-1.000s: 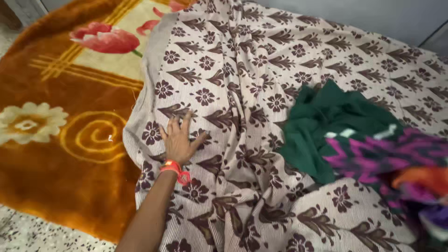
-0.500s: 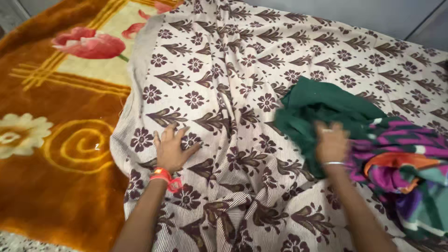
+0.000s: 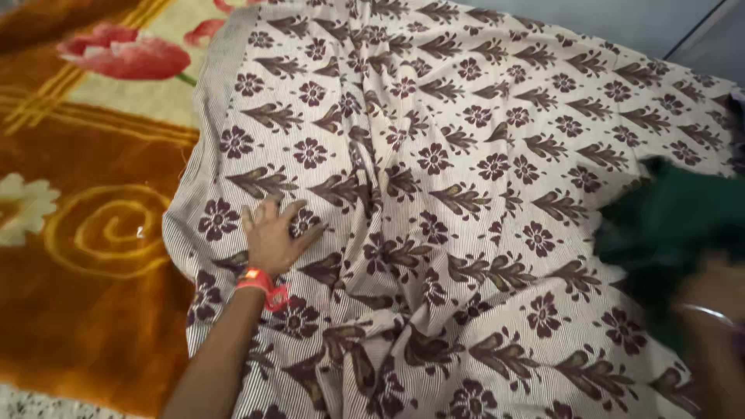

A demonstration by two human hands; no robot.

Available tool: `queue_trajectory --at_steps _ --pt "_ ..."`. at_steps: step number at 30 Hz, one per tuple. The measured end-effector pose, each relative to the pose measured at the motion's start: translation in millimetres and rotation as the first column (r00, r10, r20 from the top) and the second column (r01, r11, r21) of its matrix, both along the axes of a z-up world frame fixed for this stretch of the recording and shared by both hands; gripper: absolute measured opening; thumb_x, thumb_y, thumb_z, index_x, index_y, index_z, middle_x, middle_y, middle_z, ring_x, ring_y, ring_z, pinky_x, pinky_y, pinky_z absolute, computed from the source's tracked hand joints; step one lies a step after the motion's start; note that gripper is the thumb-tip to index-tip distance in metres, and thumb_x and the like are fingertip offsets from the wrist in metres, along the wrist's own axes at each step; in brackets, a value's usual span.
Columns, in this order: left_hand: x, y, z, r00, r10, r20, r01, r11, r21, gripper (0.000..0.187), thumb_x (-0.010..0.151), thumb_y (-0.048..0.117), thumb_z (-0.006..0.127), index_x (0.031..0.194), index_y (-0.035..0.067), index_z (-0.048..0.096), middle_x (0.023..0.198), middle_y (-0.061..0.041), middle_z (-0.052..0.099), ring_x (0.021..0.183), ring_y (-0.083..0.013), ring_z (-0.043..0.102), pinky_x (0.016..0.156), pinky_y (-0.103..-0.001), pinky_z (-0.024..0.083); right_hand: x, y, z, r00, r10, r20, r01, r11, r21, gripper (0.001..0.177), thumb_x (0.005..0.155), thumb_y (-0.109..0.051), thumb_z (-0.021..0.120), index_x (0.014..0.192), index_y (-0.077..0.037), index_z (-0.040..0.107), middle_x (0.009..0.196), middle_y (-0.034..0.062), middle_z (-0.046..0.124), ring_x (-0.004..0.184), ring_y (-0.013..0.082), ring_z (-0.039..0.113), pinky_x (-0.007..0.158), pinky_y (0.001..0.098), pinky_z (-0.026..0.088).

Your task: The person spreads and smooths a floral-patterned bedsheet over a bed, tucking it under the mattress and adjusting the edges. They also move a pillow and a colorful blanket aside to reach the sheet and then smooth the sheet over the surface.

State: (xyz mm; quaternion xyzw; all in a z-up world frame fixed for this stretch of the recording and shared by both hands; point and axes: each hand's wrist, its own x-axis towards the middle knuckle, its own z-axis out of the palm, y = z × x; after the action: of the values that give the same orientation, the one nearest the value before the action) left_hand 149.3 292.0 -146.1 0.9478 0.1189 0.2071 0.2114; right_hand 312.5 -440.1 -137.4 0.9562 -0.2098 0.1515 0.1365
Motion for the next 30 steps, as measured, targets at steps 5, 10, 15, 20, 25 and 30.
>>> queue_trajectory --at_steps 5,10,15,20,25,30 --pt "-9.4 -43.9 26.0 0.983 -0.117 -0.144 0.101 0.988 -0.115 0.057 0.072 0.067 0.076 0.099 0.016 0.077 0.116 -0.013 0.065 0.119 -0.0317 0.056 0.110 -0.060 0.029 27.0 134.0 -75.2 0.945 0.254 -0.206 -0.292 0.939 -0.183 0.046 0.100 -0.035 0.056 0.139 -0.011 0.063 0.168 0.0232 0.028 0.157 0.0503 0.015 0.107 0.0851 0.003" --pt "-6.2 -76.5 -9.2 0.940 -0.241 -0.239 0.211 0.966 -0.147 0.033 0.090 0.043 0.068 0.098 0.012 0.074 0.102 -0.015 0.068 0.101 -0.0309 0.063 0.092 -0.048 0.048 12.7 207.7 -67.9 0.739 0.610 -0.287 -0.500 0.781 0.373 0.042 0.089 -0.016 0.067 0.129 -0.004 0.064 0.129 0.0273 0.063 0.115 0.0455 0.065 0.097 0.0540 0.053" --pt "18.2 -55.1 -98.3 0.965 -0.076 0.250 0.209 0.798 -0.565 0.025 0.096 0.026 0.060 0.107 0.006 0.071 0.100 -0.016 0.072 0.094 -0.0325 0.067 0.084 -0.046 0.053 -38.4 275.1 -44.6 0.633 0.770 -0.075 -0.553 0.517 0.653 0.025 0.091 -0.023 0.066 0.103 -0.001 0.064 0.110 0.0202 0.065 0.093 0.0329 0.071 0.085 0.0452 0.060" --pt "-26.7 103.3 -119.8 0.904 0.385 0.186 -0.211 0.779 -0.590 0.030 0.090 0.027 0.069 0.106 0.002 0.070 0.104 -0.018 0.069 0.095 -0.0338 0.064 0.086 -0.049 0.050 -89.2 347.0 -9.3 0.564 0.756 -0.332 -0.526 0.639 0.561 0.055 0.097 -0.039 0.058 0.141 -0.007 0.053 0.122 0.0158 0.065 0.106 0.0306 0.071 0.087 0.0446 0.061" --pt "-72.1 201.8 -49.6 0.895 0.431 0.115 -0.348 0.836 -0.425 0.037 0.085 0.028 0.077 0.105 -0.003 0.070 0.107 -0.019 0.067 0.097 -0.0351 0.060 0.087 -0.051 0.048 -124.7 400.4 -10.3 0.382 0.877 -0.292 -0.756 0.479 0.447 0.072 0.102 -0.050 0.046 0.158 -0.012 0.022 0.164 0.0268 0.022 0.148 0.0411 0.023 0.117 0.0594 0.018" --pt "-39.1 105.9 16.6 0.979 0.088 0.181 -0.141 0.942 0.305 0.059 0.074 0.016 0.077 0.129 0.001 0.066 0.121 -0.022 0.066 0.117 -0.0390 0.057 0.104 -0.051 0.043 -129.6 409.3 -28.0 0.397 0.876 -0.272 -0.737 0.481 0.474 0.072 0.103 -0.048 0.041 0.159 -0.010 0.020 0.162 0.0267 0.022 0.151 0.0405 0.021 0.120 0.0590 0.015"
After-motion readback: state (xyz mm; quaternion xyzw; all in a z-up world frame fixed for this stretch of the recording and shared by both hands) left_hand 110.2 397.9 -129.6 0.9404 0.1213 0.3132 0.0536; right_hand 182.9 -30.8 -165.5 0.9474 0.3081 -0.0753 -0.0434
